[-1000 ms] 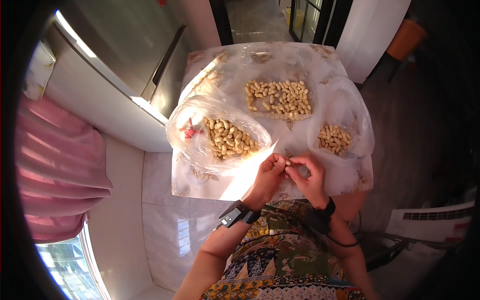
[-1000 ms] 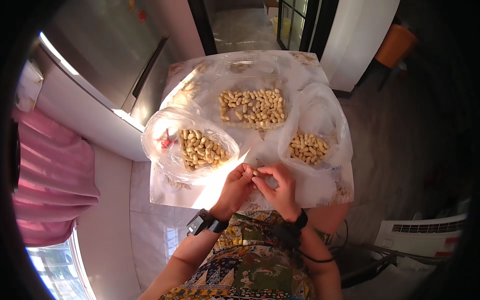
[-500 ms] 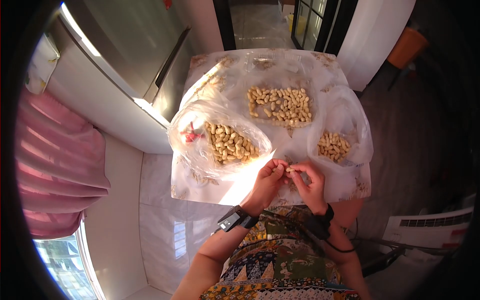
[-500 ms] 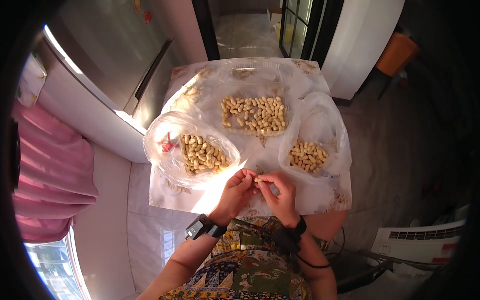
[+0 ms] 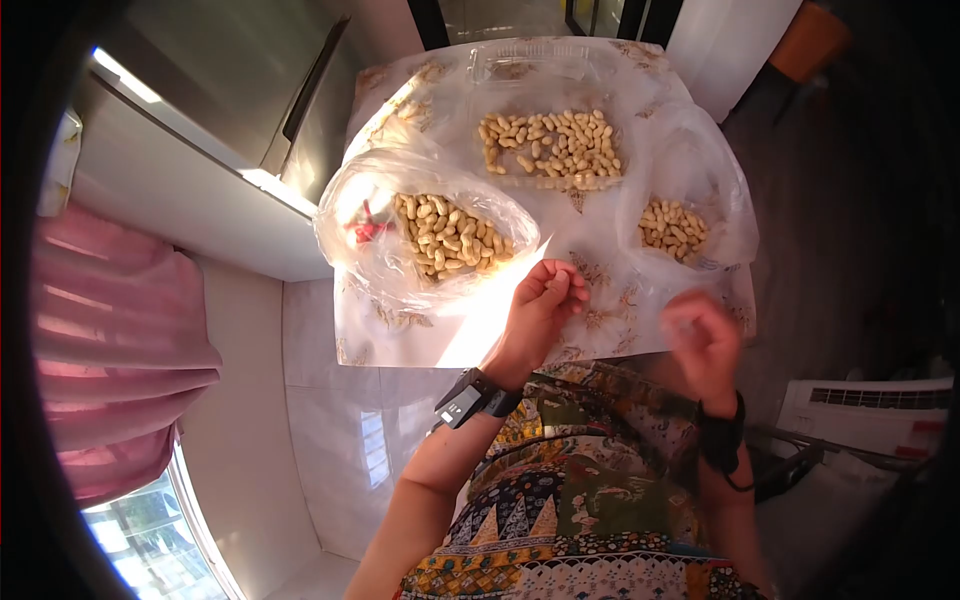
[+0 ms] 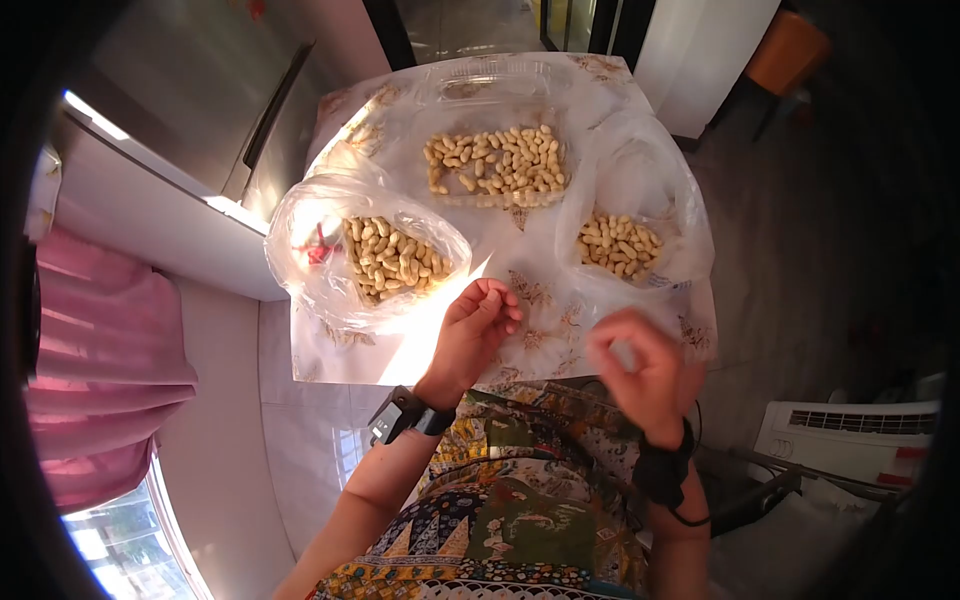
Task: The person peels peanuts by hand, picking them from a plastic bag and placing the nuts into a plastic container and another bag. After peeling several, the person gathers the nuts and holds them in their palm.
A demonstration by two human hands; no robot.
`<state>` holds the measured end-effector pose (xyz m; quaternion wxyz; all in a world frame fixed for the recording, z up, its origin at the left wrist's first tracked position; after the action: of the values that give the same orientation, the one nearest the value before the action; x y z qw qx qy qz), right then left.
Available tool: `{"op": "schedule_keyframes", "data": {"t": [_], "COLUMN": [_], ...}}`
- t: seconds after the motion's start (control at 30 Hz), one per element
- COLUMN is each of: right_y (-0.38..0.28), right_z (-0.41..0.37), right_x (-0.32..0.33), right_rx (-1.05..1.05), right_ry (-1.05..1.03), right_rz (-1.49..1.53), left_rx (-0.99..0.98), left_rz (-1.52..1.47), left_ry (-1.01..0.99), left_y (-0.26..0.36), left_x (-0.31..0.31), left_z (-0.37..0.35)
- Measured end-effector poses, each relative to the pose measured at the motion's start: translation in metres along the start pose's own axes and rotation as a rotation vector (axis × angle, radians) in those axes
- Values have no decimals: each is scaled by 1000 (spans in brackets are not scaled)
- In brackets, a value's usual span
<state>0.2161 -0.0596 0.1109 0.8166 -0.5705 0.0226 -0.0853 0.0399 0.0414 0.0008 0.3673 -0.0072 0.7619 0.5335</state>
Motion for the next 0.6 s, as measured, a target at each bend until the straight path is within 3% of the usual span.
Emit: {"op": "schedule_keyframes", "data": {"t": [0.07, 0.13, 0.27, 0.4, 0.6], "right_y": [16, 67, 141, 160, 204], "right_z": [-22, -60, -107, -103, -115], "right_x": [-29, -45, -60, -78, -99], "right_rx": [-199, -417, -347, -302, -323], "right_ry": [-305, -443, -549, -514, -654], "right_rz": [-1, -4, -203, -152, -153], "left_rx": [4, 5, 15, 25, 6], "left_rz": [2, 4, 24, 35, 25], "left_ry": [5, 5, 13, 28, 15], "left_y": [-1, -1, 0, 1, 0], "left_x": [1, 0, -1, 0, -1], "left_z": [0, 1, -1, -2, -1]}}
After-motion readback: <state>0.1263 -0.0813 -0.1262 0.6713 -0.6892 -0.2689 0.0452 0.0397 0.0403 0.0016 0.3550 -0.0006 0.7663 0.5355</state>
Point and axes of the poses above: each hand's wrist, its own z-axis towards the middle knuckle, its own x-axis out of the back of the hand, y = z × x, the point moved 5 cm from there along z, towards the middle knuckle, and after that the axes turned 14 degrees about z, right-handed, at the moved point
